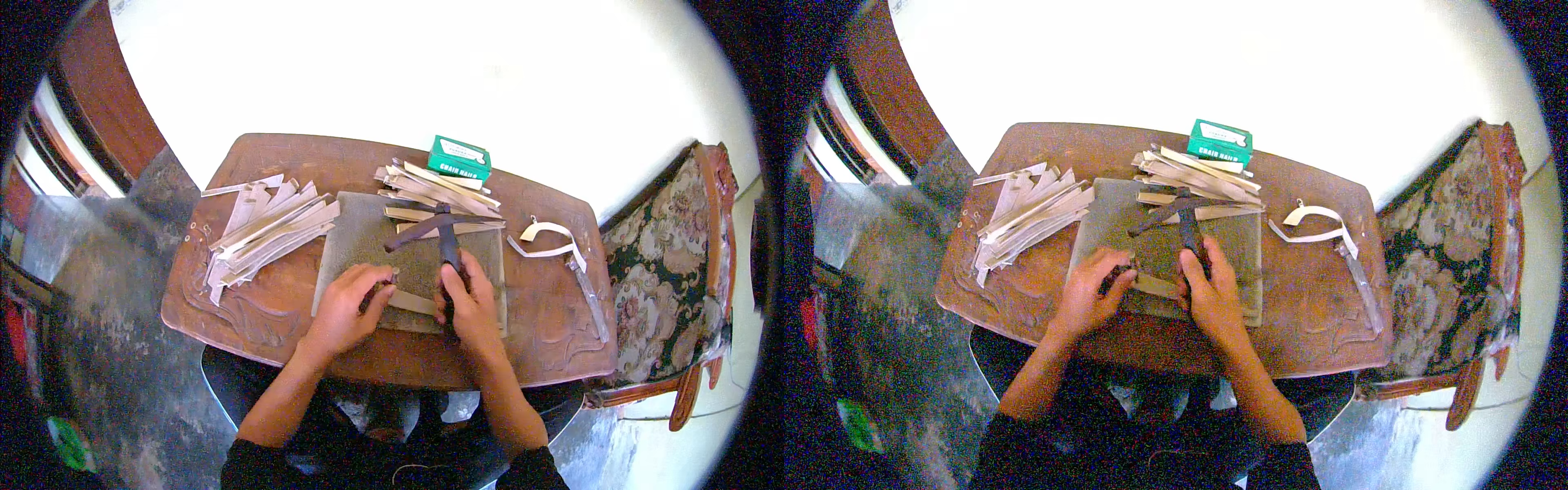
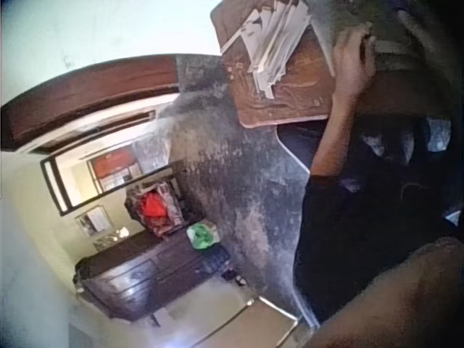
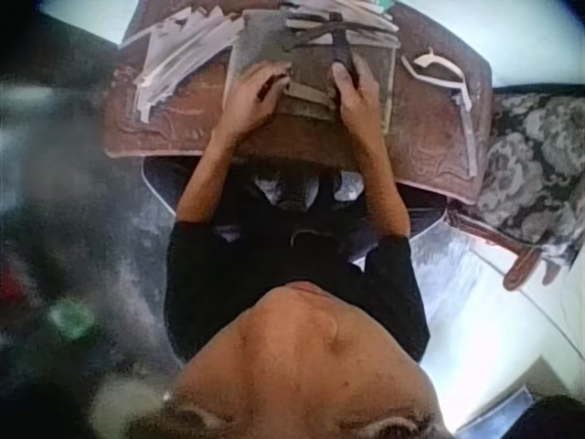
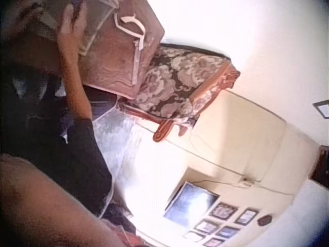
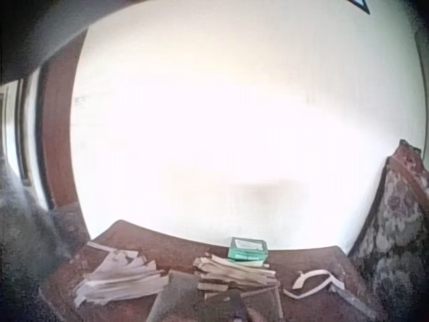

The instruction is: The person repeatedly strikes small wooden strips with a hammer on a work surface, shaping them one at a time. The person handles the strips by hand and uses a hammer to apply force, with finished pieces accumulating on the table.

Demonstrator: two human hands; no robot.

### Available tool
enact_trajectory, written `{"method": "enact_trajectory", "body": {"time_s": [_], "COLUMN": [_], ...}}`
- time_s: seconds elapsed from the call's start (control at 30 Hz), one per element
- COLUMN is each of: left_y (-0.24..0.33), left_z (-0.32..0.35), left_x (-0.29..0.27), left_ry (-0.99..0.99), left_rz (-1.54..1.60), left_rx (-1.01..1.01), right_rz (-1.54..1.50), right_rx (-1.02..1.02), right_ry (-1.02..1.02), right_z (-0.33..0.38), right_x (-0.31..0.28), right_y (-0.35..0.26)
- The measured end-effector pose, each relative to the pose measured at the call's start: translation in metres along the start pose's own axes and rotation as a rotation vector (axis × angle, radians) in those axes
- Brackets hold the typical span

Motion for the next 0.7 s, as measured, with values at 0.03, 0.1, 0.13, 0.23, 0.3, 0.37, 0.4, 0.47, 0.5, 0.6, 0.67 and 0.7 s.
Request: {"method": "enact_trajectory", "body": {"time_s": [0.03,0.1,0.13,0.23,0.3,0.37,0.4,0.47,0.5,0.6,0.67,0.7], "left_y": [0.001,0.005,0.004,0.005,0.006,0.004,0.003,0.002,0.001,0.001,0.000,0.000], "left_z": [0.000,0.002,0.002,0.020,0.009,0.003,0.002,0.000,0.000,-0.001,-0.001,-0.001], "left_x": [0.002,0.004,0.003,-0.005,-0.005,-0.002,-0.001,0.000,0.000,0.000,0.001,0.000], "left_ry": [0.013,0.017,0.021,0.014,0.025,0.032,0.032,0.033,0.037,0.046,0.047,0.054], "left_rz": [0.000,0.014,0.015,-0.002,-0.010,-0.012,-0.015,-0.020,-0.021,-0.023,-0.022,-0.027], "left_rx": [0.024,0.044,0.050,-0.001,0.040,0.068,0.074,0.084,0.087,0.092,0.092,0.094], "right_rz": [0.070,0.216,0.285,0.616,0.742,0.754,0.756,0.779,0.789,0.796,0.821,0.833], "right_rx": [-0.050,-0.150,-0.219,-0.278,-0.474,-0.529,-0.552,-0.594,-0.614,-0.639,-0.623,-0.614], "right_ry": [0.021,0.047,0.040,-0.079,-0.087,-0.092,-0.100,-0.109,-0.114,-0.066,-0.130,-0.161], "right_z": [0.004,0.015,0.019,0.045,0.048,0.050,0.051,0.051,0.052,0.055,0.052,0.051], "right_x": [-0.005,-0.012,-0.013,-0.003,0.001,0.001,0.002,0.001,0.001,0.001,0.000,0.000], "right_y": [-0.006,-0.025,-0.036,-0.091,-0.113,-0.121,-0.123,-0.124,-0.125,-0.128,-0.122,-0.120]}}
Point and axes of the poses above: each hand's wrist, its own z-axis away from the middle knuckle, its own x-axis out of the palm, y = z × x, the point moved 3 cm from there along -z, towards the middle knuckle, and after that the axes turned 1 degree about z, right-handed, at the moved point
